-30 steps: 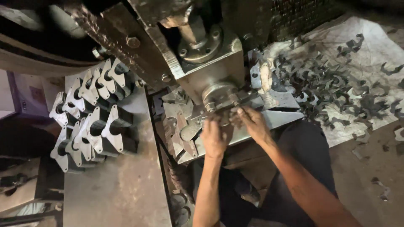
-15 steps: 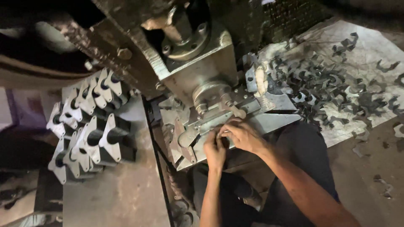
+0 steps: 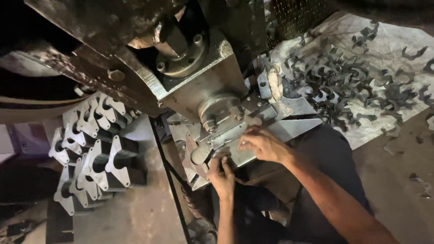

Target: Operating a power press machine to punch or form metal components from small metal plates.

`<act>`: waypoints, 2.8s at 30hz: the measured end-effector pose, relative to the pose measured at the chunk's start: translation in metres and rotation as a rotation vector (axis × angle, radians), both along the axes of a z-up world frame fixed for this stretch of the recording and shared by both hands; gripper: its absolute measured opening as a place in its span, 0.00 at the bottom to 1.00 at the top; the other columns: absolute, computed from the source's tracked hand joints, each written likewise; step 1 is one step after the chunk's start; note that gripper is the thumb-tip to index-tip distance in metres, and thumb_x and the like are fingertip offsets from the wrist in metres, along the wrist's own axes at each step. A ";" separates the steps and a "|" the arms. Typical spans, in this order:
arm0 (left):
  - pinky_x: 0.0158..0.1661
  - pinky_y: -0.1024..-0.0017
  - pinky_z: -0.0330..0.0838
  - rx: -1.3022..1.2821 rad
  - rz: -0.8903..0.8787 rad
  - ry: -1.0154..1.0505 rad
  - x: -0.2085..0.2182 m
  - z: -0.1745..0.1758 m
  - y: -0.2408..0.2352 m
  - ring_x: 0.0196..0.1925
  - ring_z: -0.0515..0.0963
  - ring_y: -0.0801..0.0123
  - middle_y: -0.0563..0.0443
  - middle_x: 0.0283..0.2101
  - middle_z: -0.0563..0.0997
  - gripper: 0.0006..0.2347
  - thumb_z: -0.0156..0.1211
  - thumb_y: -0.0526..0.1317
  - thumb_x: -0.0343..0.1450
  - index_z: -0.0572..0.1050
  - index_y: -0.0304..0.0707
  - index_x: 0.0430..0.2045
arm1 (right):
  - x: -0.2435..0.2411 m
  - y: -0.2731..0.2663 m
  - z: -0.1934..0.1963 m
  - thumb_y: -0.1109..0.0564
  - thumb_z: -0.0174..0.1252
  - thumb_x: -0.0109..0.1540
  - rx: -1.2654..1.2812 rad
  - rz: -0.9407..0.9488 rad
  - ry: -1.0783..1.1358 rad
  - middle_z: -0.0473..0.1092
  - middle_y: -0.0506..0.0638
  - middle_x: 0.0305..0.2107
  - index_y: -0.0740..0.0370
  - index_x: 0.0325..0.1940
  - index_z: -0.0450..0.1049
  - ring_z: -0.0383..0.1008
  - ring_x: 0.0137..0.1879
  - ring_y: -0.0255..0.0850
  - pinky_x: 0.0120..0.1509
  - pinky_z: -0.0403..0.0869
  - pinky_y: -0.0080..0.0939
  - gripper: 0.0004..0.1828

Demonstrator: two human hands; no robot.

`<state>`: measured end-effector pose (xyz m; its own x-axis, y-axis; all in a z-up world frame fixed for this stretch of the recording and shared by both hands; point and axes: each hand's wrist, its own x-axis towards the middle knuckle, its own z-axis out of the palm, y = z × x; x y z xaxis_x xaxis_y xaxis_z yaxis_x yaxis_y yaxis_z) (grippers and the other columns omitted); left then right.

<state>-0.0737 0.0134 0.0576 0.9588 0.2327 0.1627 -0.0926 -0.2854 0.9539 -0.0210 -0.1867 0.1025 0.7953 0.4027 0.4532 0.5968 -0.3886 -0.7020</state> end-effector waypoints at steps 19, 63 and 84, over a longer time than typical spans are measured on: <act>0.44 0.70 0.75 0.039 -0.006 -0.126 -0.010 0.004 0.010 0.40 0.80 0.67 0.40 0.37 0.84 0.04 0.57 0.28 0.73 0.79 0.27 0.37 | 0.018 -0.006 -0.012 0.64 0.62 0.58 0.090 -0.031 -0.074 0.74 0.51 0.33 0.58 0.38 0.78 0.75 0.48 0.49 0.52 0.74 0.48 0.05; 0.11 0.77 0.54 -0.664 0.124 0.136 0.000 0.033 -0.005 0.12 0.63 0.81 0.61 0.17 0.69 0.08 0.64 0.38 0.71 0.70 0.38 0.29 | 0.031 -0.078 0.027 0.46 0.41 0.70 1.210 -0.257 0.560 0.81 0.57 0.38 0.68 0.47 0.78 0.82 0.40 0.44 0.47 0.81 0.41 0.26; 0.29 0.78 0.67 -0.214 0.260 -0.021 0.026 0.010 -0.006 0.26 0.72 0.78 0.55 0.27 0.80 0.09 0.64 0.41 0.72 0.79 0.31 0.33 | -0.012 0.047 -0.051 0.45 0.52 0.69 0.676 -0.086 1.106 0.59 0.44 0.11 0.57 0.46 0.72 0.51 0.12 0.29 0.13 0.49 0.31 0.14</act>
<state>-0.0480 0.0073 0.0678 0.8600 0.4999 0.1026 -0.0631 -0.0954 0.9934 -0.0327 -0.1392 0.0512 0.8875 0.2826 -0.3640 -0.4304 0.2256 -0.8740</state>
